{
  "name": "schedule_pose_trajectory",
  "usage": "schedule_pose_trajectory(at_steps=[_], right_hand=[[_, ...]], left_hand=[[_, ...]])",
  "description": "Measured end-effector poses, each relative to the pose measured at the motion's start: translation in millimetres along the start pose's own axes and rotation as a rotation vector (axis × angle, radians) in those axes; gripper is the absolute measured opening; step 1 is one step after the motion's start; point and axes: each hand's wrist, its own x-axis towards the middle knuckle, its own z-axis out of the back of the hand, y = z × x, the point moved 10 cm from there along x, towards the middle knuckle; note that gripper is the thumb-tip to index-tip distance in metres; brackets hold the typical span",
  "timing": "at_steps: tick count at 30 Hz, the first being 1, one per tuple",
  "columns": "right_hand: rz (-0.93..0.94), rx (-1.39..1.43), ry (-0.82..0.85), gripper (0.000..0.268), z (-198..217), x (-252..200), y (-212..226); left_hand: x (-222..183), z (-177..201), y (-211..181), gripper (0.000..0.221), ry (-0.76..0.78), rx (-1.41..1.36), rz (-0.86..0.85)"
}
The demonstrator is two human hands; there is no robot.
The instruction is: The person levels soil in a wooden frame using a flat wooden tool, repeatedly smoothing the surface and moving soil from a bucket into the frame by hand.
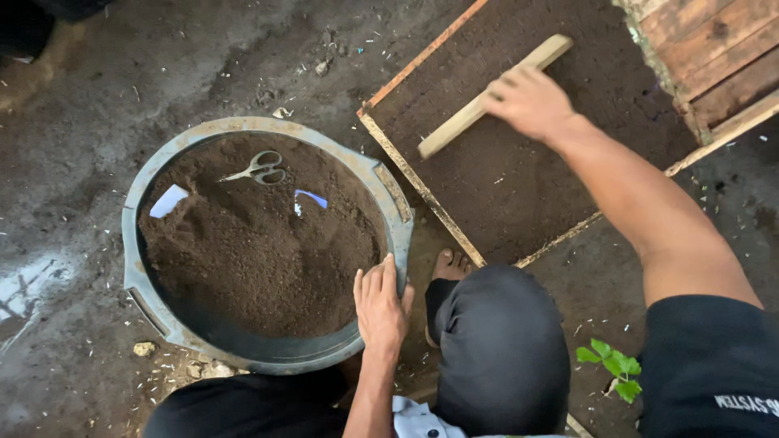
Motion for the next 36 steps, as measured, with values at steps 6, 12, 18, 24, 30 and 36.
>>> schedule_pose_trajectory(at_steps=[6, 12, 18, 24, 30, 36], right_hand=[[0.273, 0.036, -0.064, 0.019, 21.4, -72.0, 56.5], [0.181, 0.038, -0.017, 0.011, -6.4, -118.7, -9.9], [-0.493, -0.056, -0.009, 0.02, 20.1, -109.6, -124.4], [-0.306, -0.029, 0.302, 0.041, 16.1, -126.0, -44.2], [-0.165, -0.051, 0.152, 0.033, 24.2, -136.8, -16.8], [-0.746, 0.097, -0.037, 0.027, 6.2, -137.9, -147.5]], left_hand=[[0.4, -3.3, 0.2, 0.064, 0.005, 0.001, -0.009], [-3.0, -7.2, 1.3, 0.059, -0.026, 0.0, -0.009], [0.5, -4.6, -3.0, 0.059, 0.057, -0.008, 0.002], [-0.8, -9.8, -1.0, 0.073, 0.111, 0.013, 0.0], [0.5, -4.9, -4.4, 0.063, 0.054, 0.016, -0.009], [-3.5, -15.1, 3.6, 0.069, 0.055, 0.024, 0.008]])
